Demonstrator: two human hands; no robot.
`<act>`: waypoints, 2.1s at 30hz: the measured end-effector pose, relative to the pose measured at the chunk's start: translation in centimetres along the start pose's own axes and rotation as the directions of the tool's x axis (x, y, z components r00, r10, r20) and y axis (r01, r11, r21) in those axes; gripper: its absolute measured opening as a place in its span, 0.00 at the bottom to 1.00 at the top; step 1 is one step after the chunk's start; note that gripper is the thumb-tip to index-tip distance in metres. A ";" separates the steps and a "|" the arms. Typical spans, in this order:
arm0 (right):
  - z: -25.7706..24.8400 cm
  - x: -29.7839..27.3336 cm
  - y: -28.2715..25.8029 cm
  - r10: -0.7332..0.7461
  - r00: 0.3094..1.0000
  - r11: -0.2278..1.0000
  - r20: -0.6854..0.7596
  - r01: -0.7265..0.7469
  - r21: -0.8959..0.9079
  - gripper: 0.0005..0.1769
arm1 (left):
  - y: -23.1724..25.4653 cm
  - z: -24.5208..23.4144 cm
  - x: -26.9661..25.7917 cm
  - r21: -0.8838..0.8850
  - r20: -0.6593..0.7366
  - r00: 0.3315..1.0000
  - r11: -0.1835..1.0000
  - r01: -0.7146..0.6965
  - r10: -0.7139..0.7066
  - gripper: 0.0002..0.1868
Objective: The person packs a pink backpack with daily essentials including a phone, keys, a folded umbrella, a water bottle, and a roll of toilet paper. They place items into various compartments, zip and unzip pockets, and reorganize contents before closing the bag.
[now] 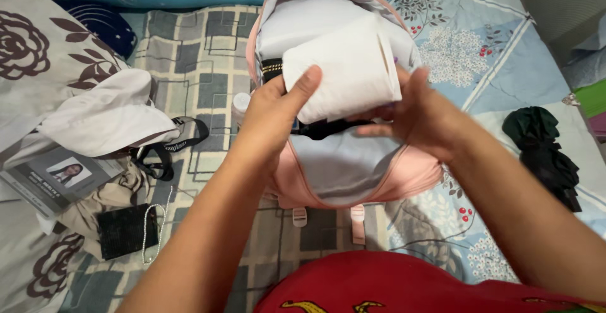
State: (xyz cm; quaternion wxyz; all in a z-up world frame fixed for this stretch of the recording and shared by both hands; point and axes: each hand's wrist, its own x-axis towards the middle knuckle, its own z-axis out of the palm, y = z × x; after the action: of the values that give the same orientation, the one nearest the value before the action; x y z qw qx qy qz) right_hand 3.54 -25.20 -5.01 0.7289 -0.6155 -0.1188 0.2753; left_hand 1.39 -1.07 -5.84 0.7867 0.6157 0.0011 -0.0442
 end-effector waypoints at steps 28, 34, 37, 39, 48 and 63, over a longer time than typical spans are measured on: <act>-6.9 -3.3 1.3 -0.287 0.829 0.955 -0.480 0.286 -0.077 0.39 | -2.1 7.2 -1.7 0.575 0.068 0.884 0.706 -0.414 0.462 0.27; -27.6 -13.6 5.4 -0.284 0.571 0.957 -0.770 0.123 -0.261 0.39 | -3.4 5.7 -3.6 0.674 0.225 0.878 0.583 -0.454 0.423 0.32; -33.7 -17.7 14.2 -0.101 0.422 0.974 -0.901 -0.141 -0.175 0.47 | -4.4 5.5 -4.9 0.751 0.243 0.898 0.516 -0.414 0.366 0.27; -36.2 -19.5 19.0 -0.114 0.373 0.940 -0.921 -0.259 -0.221 0.52 | -4.8 5.8 -5.5 0.784 0.252 0.891 0.459 -0.417 0.378 0.23; -39.8 -23.5 25.5 -0.600 0.555 0.341 -0.576 -0.474 -0.812 0.38 | -4.4 6.6 -5.5 0.847 0.238 0.918 0.396 -0.356 0.316 0.20; -18.2 -8.3 6.6 -0.492 0.740 0.540 -0.459 -0.155 -0.827 0.25 | -6.3 7.7 -8.1 0.866 0.465 0.807 0.001 -0.499 0.364 0.36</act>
State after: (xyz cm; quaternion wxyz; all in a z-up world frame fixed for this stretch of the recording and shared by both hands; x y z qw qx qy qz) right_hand 4.41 -44.29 -13.95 0.3697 -0.9203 -0.0373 -0.1224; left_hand -7.56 -9.48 -9.61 0.1765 0.9336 -0.2574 0.1760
